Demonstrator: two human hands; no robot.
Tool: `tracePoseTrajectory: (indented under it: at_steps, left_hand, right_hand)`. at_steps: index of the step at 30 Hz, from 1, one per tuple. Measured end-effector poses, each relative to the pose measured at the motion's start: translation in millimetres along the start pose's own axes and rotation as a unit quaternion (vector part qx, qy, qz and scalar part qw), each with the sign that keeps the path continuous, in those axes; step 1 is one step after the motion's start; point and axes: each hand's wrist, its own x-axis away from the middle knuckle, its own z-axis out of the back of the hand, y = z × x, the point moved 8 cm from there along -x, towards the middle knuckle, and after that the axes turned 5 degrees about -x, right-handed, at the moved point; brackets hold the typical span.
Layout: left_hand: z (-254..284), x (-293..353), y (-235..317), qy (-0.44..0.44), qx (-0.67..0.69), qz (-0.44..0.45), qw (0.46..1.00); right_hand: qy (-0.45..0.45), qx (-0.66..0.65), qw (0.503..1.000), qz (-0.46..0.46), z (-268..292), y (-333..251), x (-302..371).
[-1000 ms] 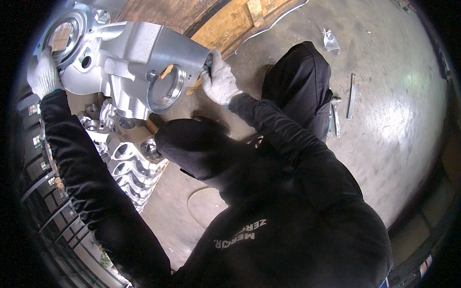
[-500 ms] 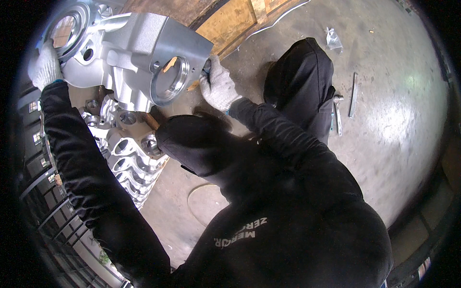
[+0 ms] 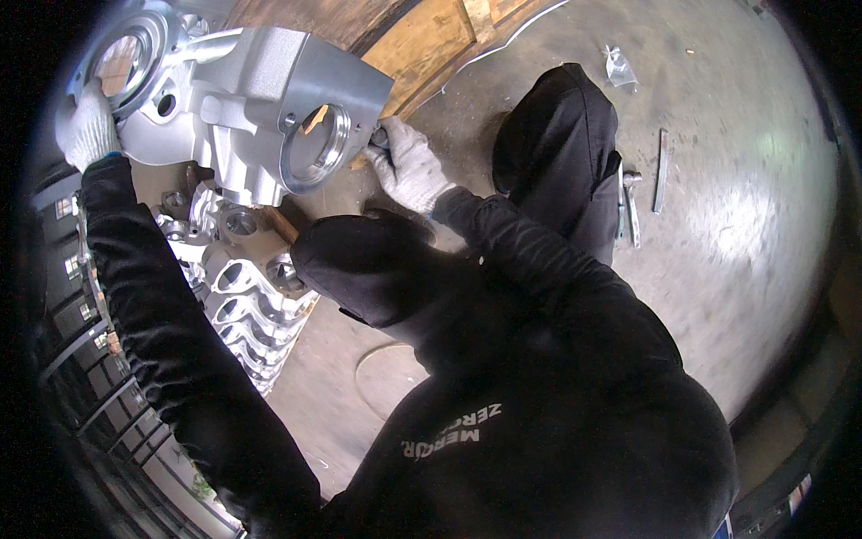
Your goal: The person uses a file to deburr edges on a metal casting, then uses a sanding block to smooth the surfaces. The person handles multiple metal parts on a wooden workbench in a workshop.
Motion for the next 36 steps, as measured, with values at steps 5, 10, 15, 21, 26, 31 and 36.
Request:
tracePoseTrajectory:
  at_steps: [5,10,15,21,26,31,36]
  left_hand:
    - [5.8,19.9,30.3,0.0,0.168,0.041,0.985]
    - [-3.7,12.5,10.3,-0.031,0.194,0.064,0.978]
    - [5.9,20.0,19.8,-0.017,0.197,0.057,0.979]
    - [2.1,20.2,18.6,-0.017,0.191,0.064,0.979]
    - [5.7,13.7,4.6,-0.006,0.146,0.046,0.988]
    - [-4.9,2.7,-3.5,-0.007,0.147,0.039,0.988]
    - [1.5,5.3,-0.5,-0.017,0.1,0.051,0.994]
  right_hand:
    - [0.077,-0.077,0.986,-0.124,23.2,26.2,-13.9]
    - [0.066,-0.077,0.991,-0.092,29.2,21.0,-31.5]
    - [0.108,-0.05,0.991,-0.064,28.9,22.1,-36.7]
    - [0.062,-0.089,0.989,-0.103,17.3,33.7,-41.2]
    - [0.039,-0.116,0.986,-0.109,13.5,24.0,-40.2]
    - [0.025,-0.088,0.99,-0.104,5.7,39.3,-35.0]
    - [0.01,-0.079,0.992,-0.098,-3.4,30.2,-23.0]
